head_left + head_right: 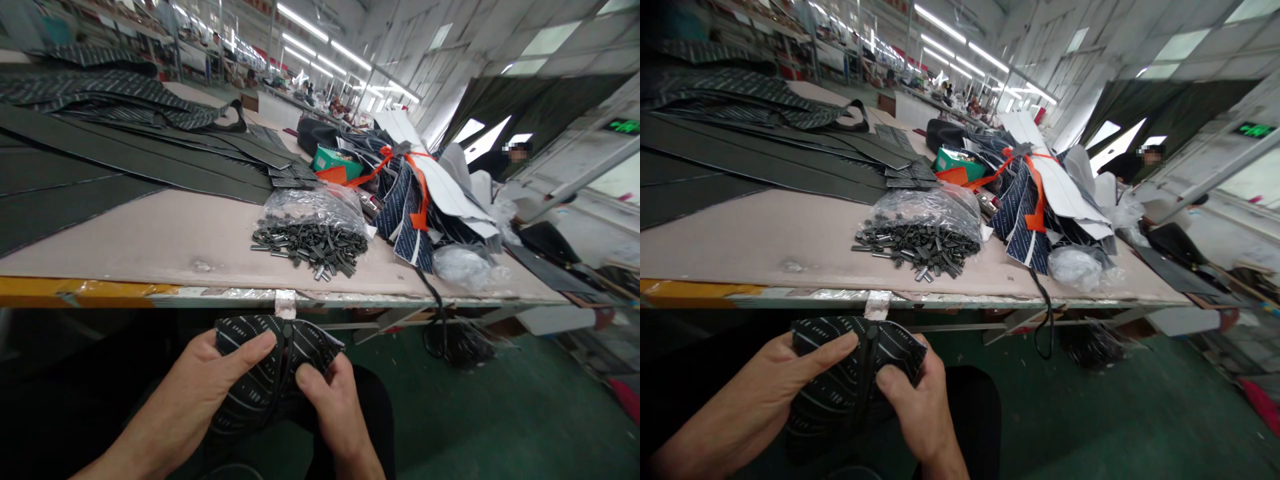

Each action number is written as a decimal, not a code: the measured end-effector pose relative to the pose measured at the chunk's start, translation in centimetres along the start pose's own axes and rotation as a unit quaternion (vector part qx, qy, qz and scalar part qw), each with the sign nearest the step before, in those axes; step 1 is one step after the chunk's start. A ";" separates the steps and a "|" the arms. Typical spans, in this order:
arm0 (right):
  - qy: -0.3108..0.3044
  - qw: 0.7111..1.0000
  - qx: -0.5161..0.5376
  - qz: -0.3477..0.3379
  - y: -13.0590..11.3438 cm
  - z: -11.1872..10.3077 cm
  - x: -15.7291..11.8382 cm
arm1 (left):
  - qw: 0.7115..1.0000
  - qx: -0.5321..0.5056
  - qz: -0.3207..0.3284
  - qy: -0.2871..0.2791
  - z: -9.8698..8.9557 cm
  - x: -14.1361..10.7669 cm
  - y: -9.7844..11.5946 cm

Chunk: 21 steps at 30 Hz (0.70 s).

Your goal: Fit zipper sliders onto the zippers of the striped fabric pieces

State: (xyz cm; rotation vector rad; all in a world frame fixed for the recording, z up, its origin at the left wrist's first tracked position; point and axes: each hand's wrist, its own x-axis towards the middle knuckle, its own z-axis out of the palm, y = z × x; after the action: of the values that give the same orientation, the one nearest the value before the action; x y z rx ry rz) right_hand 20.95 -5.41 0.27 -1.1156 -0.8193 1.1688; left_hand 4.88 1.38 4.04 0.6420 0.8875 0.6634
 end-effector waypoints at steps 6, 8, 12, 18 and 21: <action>0.045 0.996 -0.080 -0.009 1.8 -1.0 -2.4 | 0.987 0.139 0.050 0.058 -1.2 -1.5 -2.5; 0.089 0.991 -0.101 -0.014 1.8 -0.5 -2.8 | 0.988 0.129 0.037 0.077 -1.1 -1.9 -3.1; 0.106 0.985 -0.136 -0.007 -0.2 0.4 -2.0 | 0.989 0.124 0.024 0.080 -0.4 -1.5 -2.2; 0.089 0.976 -0.186 -0.065 -4.5 1.7 2.8 | 0.930 0.271 0.191 0.156 1.3 0.5 2.7; 0.070 0.974 -0.201 -0.080 -5.2 1.6 4.7 | 0.884 0.320 0.280 0.193 2.0 1.5 4.2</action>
State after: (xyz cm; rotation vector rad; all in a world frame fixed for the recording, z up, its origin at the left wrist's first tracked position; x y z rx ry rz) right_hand 21.99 -0.53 5.42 -1.4150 -1.0425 0.7974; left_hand 6.19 4.67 7.38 1.4306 1.3271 1.0496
